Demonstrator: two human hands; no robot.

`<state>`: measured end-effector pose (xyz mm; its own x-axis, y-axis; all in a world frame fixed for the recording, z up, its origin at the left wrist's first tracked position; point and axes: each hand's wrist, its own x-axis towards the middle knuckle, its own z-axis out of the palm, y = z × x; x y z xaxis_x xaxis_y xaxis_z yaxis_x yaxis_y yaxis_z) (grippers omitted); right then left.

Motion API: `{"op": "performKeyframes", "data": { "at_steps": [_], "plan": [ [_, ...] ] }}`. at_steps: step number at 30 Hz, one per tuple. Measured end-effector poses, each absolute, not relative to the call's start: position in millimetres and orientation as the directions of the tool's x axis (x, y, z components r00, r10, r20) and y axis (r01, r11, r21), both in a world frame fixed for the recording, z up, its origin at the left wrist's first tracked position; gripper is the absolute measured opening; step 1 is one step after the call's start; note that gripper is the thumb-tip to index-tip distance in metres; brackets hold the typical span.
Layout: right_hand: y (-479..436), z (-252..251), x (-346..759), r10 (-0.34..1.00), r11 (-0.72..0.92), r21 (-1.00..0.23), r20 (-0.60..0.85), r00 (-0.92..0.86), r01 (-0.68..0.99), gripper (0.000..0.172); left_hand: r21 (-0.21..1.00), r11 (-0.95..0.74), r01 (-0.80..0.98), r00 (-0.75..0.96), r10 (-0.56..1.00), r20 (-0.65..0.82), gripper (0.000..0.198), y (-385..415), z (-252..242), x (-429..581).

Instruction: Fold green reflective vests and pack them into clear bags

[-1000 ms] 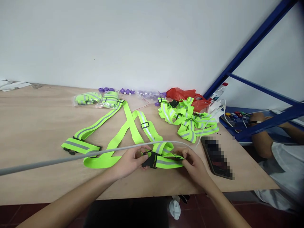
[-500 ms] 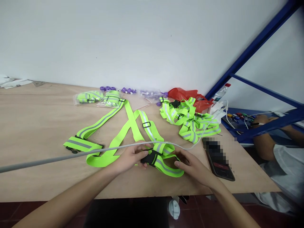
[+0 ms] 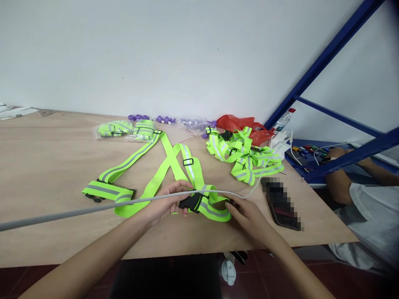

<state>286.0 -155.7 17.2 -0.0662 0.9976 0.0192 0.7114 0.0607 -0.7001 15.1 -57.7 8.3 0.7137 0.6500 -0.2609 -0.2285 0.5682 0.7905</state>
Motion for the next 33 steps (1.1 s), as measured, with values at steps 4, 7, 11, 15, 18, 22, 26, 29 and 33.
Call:
{"op": "performKeyframes", "data": {
  "at_steps": [4,7,11,15,18,22,26,29,33],
  "plan": [
    [-159.6,15.1,288.4,0.999,0.01,-0.723,0.034,0.021,0.691,0.037,0.768,0.586,-0.257,0.73,0.639,-0.243,0.037,-59.3,11.4,15.1],
    [-159.2,13.4,289.6,0.997,-0.007,-0.737,0.045,0.059,0.676,0.035,0.751,0.594,-0.289,0.743,0.634,-0.215,0.031,-60.2,15.6,15.5],
    [-154.4,9.4,293.4,0.996,0.003,-0.72,0.064,0.062,0.694,0.029,0.734,0.59,-0.336,0.718,0.665,-0.205,0.032,-58.8,18.1,14.8],
    [-153.8,6.1,295.5,0.996,0.006,-0.72,0.067,0.061,0.694,0.023,0.715,0.58,-0.39,0.665,0.715,-0.217,0.036,-57.0,16.1,14.6],
    [-160.8,9.5,291.8,0.981,0.099,-0.623,0.19,0.027,0.776,0.02,0.7,0.585,-0.41,0.638,0.732,-0.238,0.036,-57.1,14.9,15.7],
    [-170.0,12.8,283.5,0.887,0.434,-0.367,0.333,-0.32,0.823,0.019,0.682,0.586,-0.439,0.625,0.744,-0.236,0.034,-57.9,15.7,18.0],
    [-167.4,3.5,278.4,0.827,0.531,-0.18,0.322,-0.461,0.828,0.019,0.679,0.567,-0.466,0.604,0.765,-0.224,0.032,-58.4,19.4,18.3],
    [-164.1,-1.9,278.1,0.827,0.519,-0.238,0.382,-0.412,0.821,0.019,0.675,0.557,-0.484,0.619,0.763,-0.186,0.034,-58.0,22.6,15.6],
    [-166.8,1.6,279.0,0.862,0.473,-0.416,0.401,-0.31,0.777,0.017,0.713,0.471,-0.52,0.604,0.792,-0.083,0.047,-56.4,22.3,11.7]
  ]
}}
